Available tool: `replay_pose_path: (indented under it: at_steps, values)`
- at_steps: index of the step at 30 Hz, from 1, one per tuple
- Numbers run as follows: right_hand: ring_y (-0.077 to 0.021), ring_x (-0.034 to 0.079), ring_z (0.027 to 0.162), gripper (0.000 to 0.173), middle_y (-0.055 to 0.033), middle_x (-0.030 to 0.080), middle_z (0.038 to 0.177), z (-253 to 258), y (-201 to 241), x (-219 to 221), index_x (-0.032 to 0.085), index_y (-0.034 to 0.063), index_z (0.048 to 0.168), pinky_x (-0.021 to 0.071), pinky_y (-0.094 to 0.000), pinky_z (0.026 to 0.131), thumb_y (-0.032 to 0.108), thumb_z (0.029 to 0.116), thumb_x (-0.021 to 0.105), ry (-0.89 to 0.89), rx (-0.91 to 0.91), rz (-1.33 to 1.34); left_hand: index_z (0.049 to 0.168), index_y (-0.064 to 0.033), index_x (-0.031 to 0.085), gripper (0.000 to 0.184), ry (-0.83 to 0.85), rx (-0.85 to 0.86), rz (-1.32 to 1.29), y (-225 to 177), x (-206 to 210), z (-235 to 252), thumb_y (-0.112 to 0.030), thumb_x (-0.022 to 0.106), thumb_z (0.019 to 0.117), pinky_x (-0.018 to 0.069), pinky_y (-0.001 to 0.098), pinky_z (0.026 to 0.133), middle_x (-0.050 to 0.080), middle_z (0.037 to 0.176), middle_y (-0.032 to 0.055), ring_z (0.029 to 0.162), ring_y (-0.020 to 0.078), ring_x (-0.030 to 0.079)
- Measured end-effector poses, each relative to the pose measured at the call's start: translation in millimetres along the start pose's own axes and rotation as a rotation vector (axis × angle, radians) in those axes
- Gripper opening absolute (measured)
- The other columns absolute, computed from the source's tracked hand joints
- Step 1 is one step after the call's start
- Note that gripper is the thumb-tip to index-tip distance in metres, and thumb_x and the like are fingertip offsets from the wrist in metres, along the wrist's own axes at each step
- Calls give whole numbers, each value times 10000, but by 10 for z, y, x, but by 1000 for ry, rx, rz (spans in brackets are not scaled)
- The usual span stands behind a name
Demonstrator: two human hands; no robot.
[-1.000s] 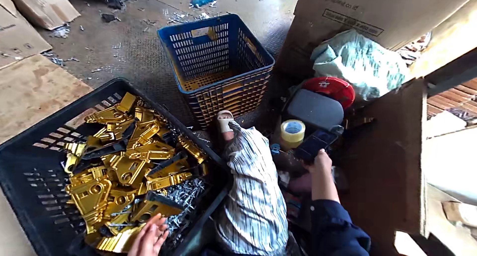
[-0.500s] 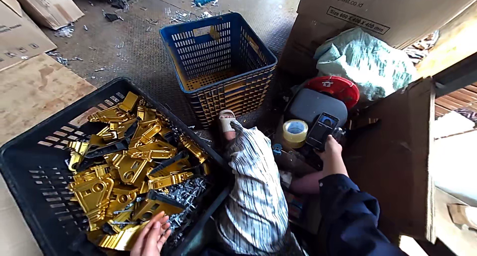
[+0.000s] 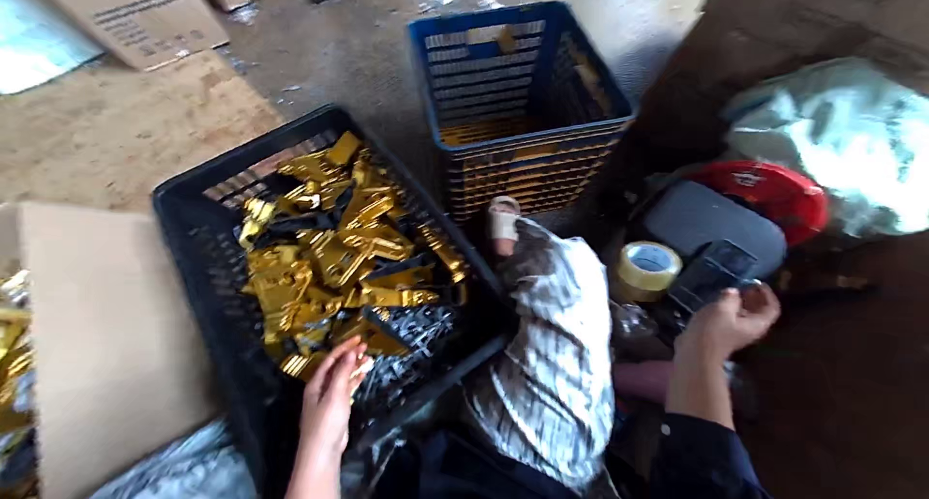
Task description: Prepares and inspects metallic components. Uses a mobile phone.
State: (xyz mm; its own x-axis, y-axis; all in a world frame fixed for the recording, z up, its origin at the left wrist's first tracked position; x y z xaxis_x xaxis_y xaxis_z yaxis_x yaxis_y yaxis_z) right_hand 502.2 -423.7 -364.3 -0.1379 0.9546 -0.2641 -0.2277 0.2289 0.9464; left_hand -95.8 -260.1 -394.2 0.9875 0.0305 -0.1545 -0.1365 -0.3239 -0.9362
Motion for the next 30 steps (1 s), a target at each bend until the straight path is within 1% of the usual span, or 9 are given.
replay_pose_path:
  at_steps: [3, 6, 10, 12, 16, 21, 24, 27, 30]
  values:
    - [-143, 642, 1048, 419, -173, 609, 1259, -442, 977, 781, 458, -105, 1382, 551, -324, 896, 161, 1061, 414, 419, -373, 174, 1348, 4, 589, 400, -25, 83, 170, -217, -161, 141, -252, 485, 1059, 546, 360, 931, 659, 1258, 142, 1102, 179, 656]
    - [-178, 683, 957, 330, -150, 685, 1108, -1596, 1916, 1684, 632, -58, 1204, 593, -407, 861, 188, 1022, 508, 943, -733, 98, 1398, -48, 581, 468, 29, 179, 545, -365, -57, 250, -315, 595, 1014, 521, 460, 1025, 642, 1324, 164, 1198, 253, 640]
    - [-361, 706, 1012, 292, -141, 737, 1084, -3206, 1723, 2780, 749, 153, 1174, 556, -646, 855, 315, 932, 736, 1568, -853, -676, 1516, -134, 461, 798, -74, 184, 985, -420, 150, 350, -475, 766, 861, 379, 641, 1091, 515, 1468, 205, 1360, 414, 479]
    - [-450, 683, 1039, 264, -212, 715, 1101, -3562, 1424, 3071, 739, 98, 1122, 533, -700, 795, 251, 908, 734, 1625, -784, -967, 1537, -138, 422, 868, -91, 113, 1028, -313, 161, 442, -608, 706, 865, 364, 634, 1104, 504, 1484, 197, 1384, 404, 458]
    - [-443, 632, 1178, 337, -204, 690, 1219, -3597, 1211, 3313, 716, 94, 1194, 535, -668, 872, 183, 872, 759, 1486, -816, -842, 1469, -145, 524, 867, -49, 64, 1089, -93, 270, 545, -718, 655, 832, 345, 589, 1116, 548, 1454, 143, 1387, 347, 461]
    - [-449, 640, 1115, 374, -226, 667, 1177, -3270, 1477, 3224, 698, 25, 1127, 550, -633, 846, 223, 844, 842, 1256, -836, -630, 1278, -145, 676, 417, 79, 152, 829, -126, 333, 512, -282, 731, 889, 434, 539, 1096, 550, 1436, 135, 1355, 327, 499]
    - [-433, 702, 967, 196, -211, 727, 1000, -3574, 1332, 3136, 753, 61, 1015, 557, -661, 801, 236, 932, 730, 1521, -861, -762, 1215, -237, 735, 333, 163, 129, 752, -67, 302, 334, -168, 690, 893, 399, 500, 1144, 377, 1588, 151, 1441, 331, 394]
    - [-460, 667, 1083, 189, -251, 689, 1141, -3996, 978, 3054, 725, 17, 1107, 543, -658, 858, 97, 981, 609, 1793, -819, -1109, 1243, -284, 736, 388, 236, 38, 848, -14, 358, 132, -96, 632, 920, 350, 472, 1189, 234, 1662, 190, 1524, 367, 253]
    - [-464, 662, 1102, 203, -271, 677, 1173, -4250, 880, 3077, 694, -45, 1101, 542, -640, 848, 14, 1000, 528, 1826, -886, -1216, 1361, -253, 658, 475, 281, -24, 991, 70, 392, 56, -122, 699, 906, 392, 466, 1160, 214, 1685, 117, 1515, 362, 279]
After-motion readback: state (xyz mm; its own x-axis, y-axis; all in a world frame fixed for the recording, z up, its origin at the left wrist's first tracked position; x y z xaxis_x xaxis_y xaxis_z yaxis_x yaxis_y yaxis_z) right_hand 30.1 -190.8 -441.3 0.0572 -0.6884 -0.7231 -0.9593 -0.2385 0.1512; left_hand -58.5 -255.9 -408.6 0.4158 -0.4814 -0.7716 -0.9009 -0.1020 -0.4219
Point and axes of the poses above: each hand's wrist, its own z-axis towards the middle knuckle, its own x-axis out of the palm, y = z × x, the point moved 10 cm from there along z, towards the middle knuckle
